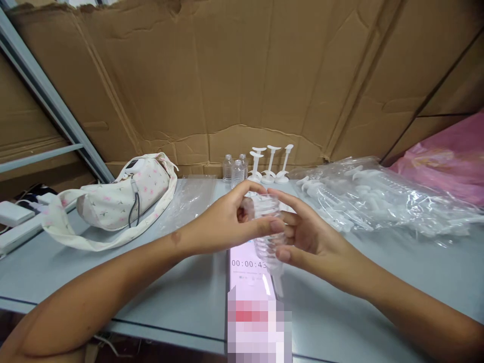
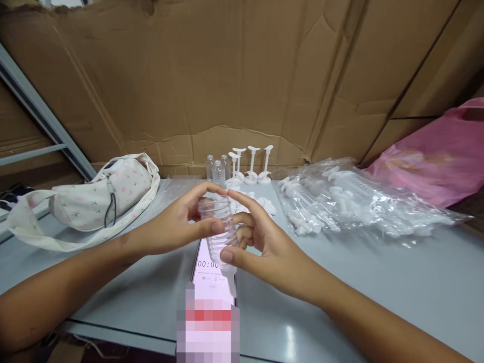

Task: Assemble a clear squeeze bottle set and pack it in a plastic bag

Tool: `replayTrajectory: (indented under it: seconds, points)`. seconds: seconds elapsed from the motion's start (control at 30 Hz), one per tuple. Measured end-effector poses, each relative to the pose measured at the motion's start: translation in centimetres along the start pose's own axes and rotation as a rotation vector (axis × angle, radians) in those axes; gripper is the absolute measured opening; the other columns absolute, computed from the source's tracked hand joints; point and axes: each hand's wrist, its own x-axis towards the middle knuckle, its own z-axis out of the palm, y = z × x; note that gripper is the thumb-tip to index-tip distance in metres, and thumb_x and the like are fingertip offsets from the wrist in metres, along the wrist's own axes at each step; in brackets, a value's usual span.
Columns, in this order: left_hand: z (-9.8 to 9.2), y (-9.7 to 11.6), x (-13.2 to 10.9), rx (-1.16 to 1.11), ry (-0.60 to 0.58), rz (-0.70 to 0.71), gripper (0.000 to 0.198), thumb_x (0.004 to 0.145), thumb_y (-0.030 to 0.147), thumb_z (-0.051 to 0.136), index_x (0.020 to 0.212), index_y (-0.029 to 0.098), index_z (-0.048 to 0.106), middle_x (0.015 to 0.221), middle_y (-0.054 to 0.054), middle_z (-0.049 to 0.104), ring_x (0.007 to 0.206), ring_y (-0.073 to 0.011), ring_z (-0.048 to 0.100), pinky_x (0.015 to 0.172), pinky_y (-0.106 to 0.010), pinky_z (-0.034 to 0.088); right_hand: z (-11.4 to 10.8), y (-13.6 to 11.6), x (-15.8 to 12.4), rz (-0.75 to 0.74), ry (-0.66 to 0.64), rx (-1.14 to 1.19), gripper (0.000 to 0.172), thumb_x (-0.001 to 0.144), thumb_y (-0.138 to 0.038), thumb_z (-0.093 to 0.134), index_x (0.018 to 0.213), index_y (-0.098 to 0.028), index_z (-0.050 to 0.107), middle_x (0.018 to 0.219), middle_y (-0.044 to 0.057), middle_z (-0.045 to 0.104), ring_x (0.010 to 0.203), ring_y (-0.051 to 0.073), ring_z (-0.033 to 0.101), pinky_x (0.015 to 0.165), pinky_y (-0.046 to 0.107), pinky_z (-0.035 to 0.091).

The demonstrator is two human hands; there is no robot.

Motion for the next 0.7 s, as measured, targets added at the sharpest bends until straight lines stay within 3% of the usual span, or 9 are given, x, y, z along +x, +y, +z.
replayTrajectory:
  seconds: [0.1,0.17,0.27,0.37,0.43,0.53,0.7]
  points:
    - [0.2,0.4,1.6,-0.113,-0.001,0.093,0.054,0.082,0.057,0.057,0.120,0.021,0.041,0.068,0.005,0.048,0.059,-0.0100,0.047,0.054,-0.022,0.038,-0.2,-0.2,0.2,-0.030,0.061,0.164,0.084,0.080,-0.032,0.072,0.144,-0.044,0.018,0.112,0.004,0.062,0.081,0.019,0.066,0.075,0.041,0.057]
    - [-0.2,0.3,3.0,-0.046,0.056,0.159,0.046,0.087,0.053,0.051,0.118,0.020,0.043,0.073,0.001,0.054,0.065,-0.0116,0.053,0.057,-0.023,0.042,-0.8,-0.4,0.4,-0.076,0.172,0.184,0.085,0.077,-0.032,0.074,0.141,-0.044,0.021,0.105,0.001,0.064,0.073,0.018,0.066,0.070,0.040,0.057]
    - [-1.3,-0.7,5.4,0.430,0.218,0.196,0.026,0.089,0.039,0.051,0.106,0.019,0.052,0.082,-0.002,0.061,0.072,-0.0136,0.057,0.065,-0.026,0.045,-2.3,-0.9,1.0,-0.136,0.363,0.191,0.072,0.072,-0.029,0.076,0.130,-0.044,0.036,0.100,-0.002,0.065,0.077,0.020,0.066,0.067,0.037,0.056]
    - [-2.3,-2.5,7.5,0.961,0.241,0.179,0.023,0.090,0.027,0.050,0.109,0.017,0.054,0.105,-0.007,0.064,0.092,-0.0208,0.060,0.077,-0.033,0.046,-4.0,-1.3,1.7,-0.161,0.508,0.213,0.053,0.074,-0.029,0.071,0.117,-0.040,0.042,0.092,-0.004,0.065,0.079,0.019,0.066,0.070,0.036,0.055]
    - [-2.5,-3.6,8.5,1.213,0.221,0.120,0.022,0.090,0.025,0.048,0.108,0.017,0.057,0.108,-0.009,0.064,0.100,-0.0242,0.060,0.077,-0.034,0.047,-4.9,-1.2,2.1,-0.151,0.576,0.220,0.042,0.077,-0.029,0.067,0.111,-0.036,0.043,0.087,-0.005,0.065,0.077,0.018,0.066,0.072,0.036,0.053]
    - [-2.3,-4.5,9.4,1.320,0.216,0.060,0.017,0.089,0.024,0.048,0.100,0.017,0.060,0.099,-0.008,0.066,0.093,-0.0245,0.062,0.071,-0.032,0.047,-5.8,-0.6,2.6,-0.123,0.660,0.172,0.034,0.077,-0.032,0.066,0.104,-0.034,0.046,0.085,-0.005,0.064,0.076,0.017,0.065,0.072,0.035,0.053]
    - [-2.6,-4.6,10.2,1.406,0.379,0.030,0.029,0.093,0.020,0.038,0.115,0.012,0.053,0.112,-0.017,0.058,0.104,-0.0302,0.056,0.077,-0.038,0.046,-6.2,0.1,2.5,-0.116,0.691,0.042,0.034,0.075,-0.036,0.072,0.104,-0.035,0.054,0.093,-0.002,0.064,0.089,0.019,0.062,0.072,0.033,0.052]
